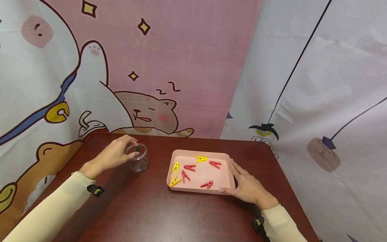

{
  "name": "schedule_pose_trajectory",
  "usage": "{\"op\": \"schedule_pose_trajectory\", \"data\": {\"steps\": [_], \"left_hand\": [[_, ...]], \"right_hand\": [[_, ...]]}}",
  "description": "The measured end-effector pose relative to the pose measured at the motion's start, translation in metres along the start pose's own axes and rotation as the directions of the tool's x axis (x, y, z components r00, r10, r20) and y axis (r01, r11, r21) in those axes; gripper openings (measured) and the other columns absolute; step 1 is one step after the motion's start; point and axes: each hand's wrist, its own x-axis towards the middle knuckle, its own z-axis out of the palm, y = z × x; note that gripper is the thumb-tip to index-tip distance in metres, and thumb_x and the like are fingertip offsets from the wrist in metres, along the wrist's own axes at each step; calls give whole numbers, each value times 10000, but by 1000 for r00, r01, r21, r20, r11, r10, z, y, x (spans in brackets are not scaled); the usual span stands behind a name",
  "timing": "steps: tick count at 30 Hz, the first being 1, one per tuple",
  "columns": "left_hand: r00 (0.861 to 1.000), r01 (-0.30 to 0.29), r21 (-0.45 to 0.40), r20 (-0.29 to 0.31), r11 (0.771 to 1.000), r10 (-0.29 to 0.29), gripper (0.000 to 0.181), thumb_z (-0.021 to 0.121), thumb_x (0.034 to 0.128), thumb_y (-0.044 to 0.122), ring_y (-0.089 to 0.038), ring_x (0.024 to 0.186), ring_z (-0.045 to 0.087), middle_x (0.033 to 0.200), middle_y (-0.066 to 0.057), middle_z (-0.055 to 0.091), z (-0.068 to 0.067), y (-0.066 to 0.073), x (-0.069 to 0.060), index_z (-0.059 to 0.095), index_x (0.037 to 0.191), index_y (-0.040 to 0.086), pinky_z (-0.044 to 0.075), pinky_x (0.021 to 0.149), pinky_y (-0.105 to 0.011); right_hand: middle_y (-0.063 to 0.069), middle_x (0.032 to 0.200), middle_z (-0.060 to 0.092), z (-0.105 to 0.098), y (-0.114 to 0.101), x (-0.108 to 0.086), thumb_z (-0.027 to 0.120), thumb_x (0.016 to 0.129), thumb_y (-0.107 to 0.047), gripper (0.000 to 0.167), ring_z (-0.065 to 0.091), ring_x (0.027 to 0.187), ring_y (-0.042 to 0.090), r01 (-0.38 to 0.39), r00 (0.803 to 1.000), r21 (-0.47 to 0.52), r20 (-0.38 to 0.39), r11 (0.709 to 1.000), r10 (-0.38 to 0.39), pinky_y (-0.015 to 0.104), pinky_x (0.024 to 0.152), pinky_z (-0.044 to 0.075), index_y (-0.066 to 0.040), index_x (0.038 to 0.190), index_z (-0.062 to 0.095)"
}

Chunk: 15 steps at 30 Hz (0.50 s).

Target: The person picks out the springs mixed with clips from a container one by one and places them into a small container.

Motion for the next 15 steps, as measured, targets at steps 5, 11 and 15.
{"op": "schedule_pose_trajectory", "data": {"steps": [5,11,15], "left_hand": [[1000,24,-12,9,1000,-24,443,908,1041,361,-373,1257,774,1426,-144,758,0,1,0,753,1347,80,647,1049,-625],[998,50,-5,33,999,-50,806,844,1050,581,-485,1495,666,1659,-187,654,1,0,1,600,1650,102,559,1192,-733],[999,46,1,29,999,-46,871,823,1053,619,-525,1531,632,1711,-206,611,1,-1,1,547,1705,112,530,1211,-767]], "right_hand": [[168,1942,279,0,0,0,746,919,-898,1304,498,1666,513,6,1000,-1,-4,1000,-6,777,1173,563,-101,1849,295],[168,1941,282,0,0,1,755,919,-891,1303,499,1665,513,7,1000,-2,-3,1000,-7,779,1172,562,-102,1849,296],[167,1942,279,-1,-1,1,744,913,-906,1310,497,1664,520,-1,1000,-1,0,1000,1,788,1166,561,-112,1851,293]]}}
